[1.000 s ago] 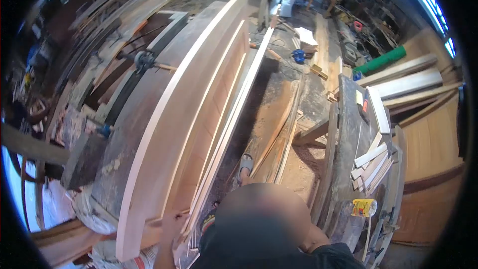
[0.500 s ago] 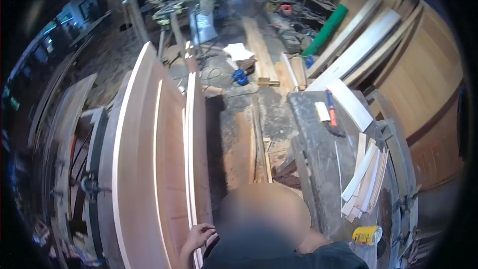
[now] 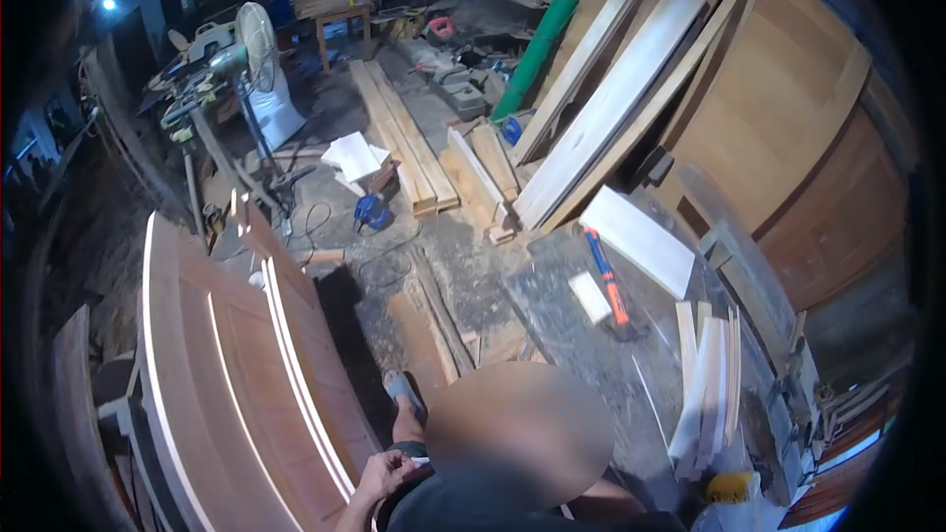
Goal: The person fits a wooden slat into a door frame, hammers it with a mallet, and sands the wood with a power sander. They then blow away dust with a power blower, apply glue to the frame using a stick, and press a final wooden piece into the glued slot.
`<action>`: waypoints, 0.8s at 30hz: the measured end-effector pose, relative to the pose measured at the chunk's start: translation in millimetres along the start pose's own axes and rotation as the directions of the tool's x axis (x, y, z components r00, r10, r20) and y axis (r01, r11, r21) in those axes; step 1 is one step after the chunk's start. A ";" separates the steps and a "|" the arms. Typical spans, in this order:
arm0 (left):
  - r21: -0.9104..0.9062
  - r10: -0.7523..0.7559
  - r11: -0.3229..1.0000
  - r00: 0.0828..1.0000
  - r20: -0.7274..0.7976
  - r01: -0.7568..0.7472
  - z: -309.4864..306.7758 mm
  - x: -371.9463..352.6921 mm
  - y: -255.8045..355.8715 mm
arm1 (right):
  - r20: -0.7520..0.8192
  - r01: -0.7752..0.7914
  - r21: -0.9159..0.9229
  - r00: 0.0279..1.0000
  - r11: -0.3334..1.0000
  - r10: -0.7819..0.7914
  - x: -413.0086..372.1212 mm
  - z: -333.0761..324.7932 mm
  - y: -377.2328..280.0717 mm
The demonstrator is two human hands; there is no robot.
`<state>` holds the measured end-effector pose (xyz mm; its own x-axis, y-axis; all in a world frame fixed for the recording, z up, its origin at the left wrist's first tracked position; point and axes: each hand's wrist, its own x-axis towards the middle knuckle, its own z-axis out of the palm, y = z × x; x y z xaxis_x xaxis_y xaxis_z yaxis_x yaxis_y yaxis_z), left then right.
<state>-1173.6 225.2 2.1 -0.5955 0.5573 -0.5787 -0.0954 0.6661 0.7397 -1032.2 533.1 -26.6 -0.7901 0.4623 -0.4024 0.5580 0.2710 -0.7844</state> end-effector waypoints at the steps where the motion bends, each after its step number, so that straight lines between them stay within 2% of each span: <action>1: 0.001 0.075 0.997 0.997 0.004 -0.075 -17.5 26.9 4.5 | 0.024 0.024 0.040 0.999 0.999 -0.025 28.1 7.2 -2.1; 4: 0.028 0.226 0.974 0.974 -0.006 -0.225 -72.6 108.1 34.7 | -0.046 0.078 0.152 0.996 0.985 -0.071 98.4 16.6 -28.6; 5: 0.046 0.233 0.971 0.972 0.025 -0.234 -93.6 139.8 40.8 | -0.085 0.021 0.143 0.996 0.989 -0.009 123.5 18.9 -34.4; 8: 0.111 0.388 0.910 0.915 0.110 -0.399 -160.8 228.5 83.3 | -0.185 0.019 0.052 0.983 0.998 -0.009 173.5 -5.7 -91.6; 9: 0.125 0.398 0.902 0.908 0.134 -0.414 -184.6 257.3 99.2 | -0.218 0.007 0.108 0.976 0.994 0.017 183.6 -17.9 -120.7; 10: 0.146 0.401 0.894 0.901 0.165 -0.424 -210.1 281.0 118.5 | -0.286 -0.018 0.018 0.958 1.000 0.022 192.6 -31.0 -148.9; 11: 0.253 0.404 0.864 0.899 0.166 -0.435 -236.2 298.6 148.0 | -0.360 0.022 -0.023 0.933 0.999 -0.029 206.3 -38.8 -151.4; 12: 0.357 0.415 0.820 0.894 0.168 -0.447 -259.6 316.0 178.8 | -0.416 -0.055 0.056 0.906 0.997 0.074 218.1 -44.7 -157.9; 14: 0.418 0.376 0.817 0.917 0.135 -0.397 -292.0 349.9 224.0 | -0.512 -0.029 0.145 0.853 0.989 0.101 242.5 -50.1 -153.5; 15: 0.364 0.352 0.851 0.926 0.139 -0.378 -303.7 369.1 234.9 | -0.537 -0.024 0.155 0.837 0.988 0.105 252.5 -52.2 -152.3; 16: 0.402 0.324 0.846 0.937 0.133 -0.350 -311.0 387.7 246.6 | -0.564 -0.017 0.163 0.819 0.986 0.107 261.1 -53.6 -149.3; 18: 0.404 0.370 0.832 0.923 0.104 -0.379 -312.9 430.9 245.5 | -0.590 -0.056 0.178 0.793 0.982 0.153 281.0 -62.2 -145.4; 20: 0.430 0.463 0.749 0.863 0.203 -0.503 -308.3 476.2 230.2 | -0.654 -0.017 0.188 0.744 0.982 0.138 302.8 -80.3 -149.2; 21: 0.456 0.386 0.754 0.881 0.274 -0.472 -304.3 484.9 242.9 | -0.697 -0.005 0.144 0.709 0.990 0.105 313.9 -94.5 -157.0; 24: 0.452 0.283 0.755 0.858 0.429 -0.476 -292.2 548.7 214.4 | -0.797 0.049 0.083 0.603 0.995 0.037 360.3 -134.1 -152.3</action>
<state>-1754.0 529.0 -56.5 -0.1953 0.8794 -0.4341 0.5716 0.4617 0.6782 -1367.9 771.6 11.2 -0.2537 0.9616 0.1047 0.4955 0.2222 -0.8397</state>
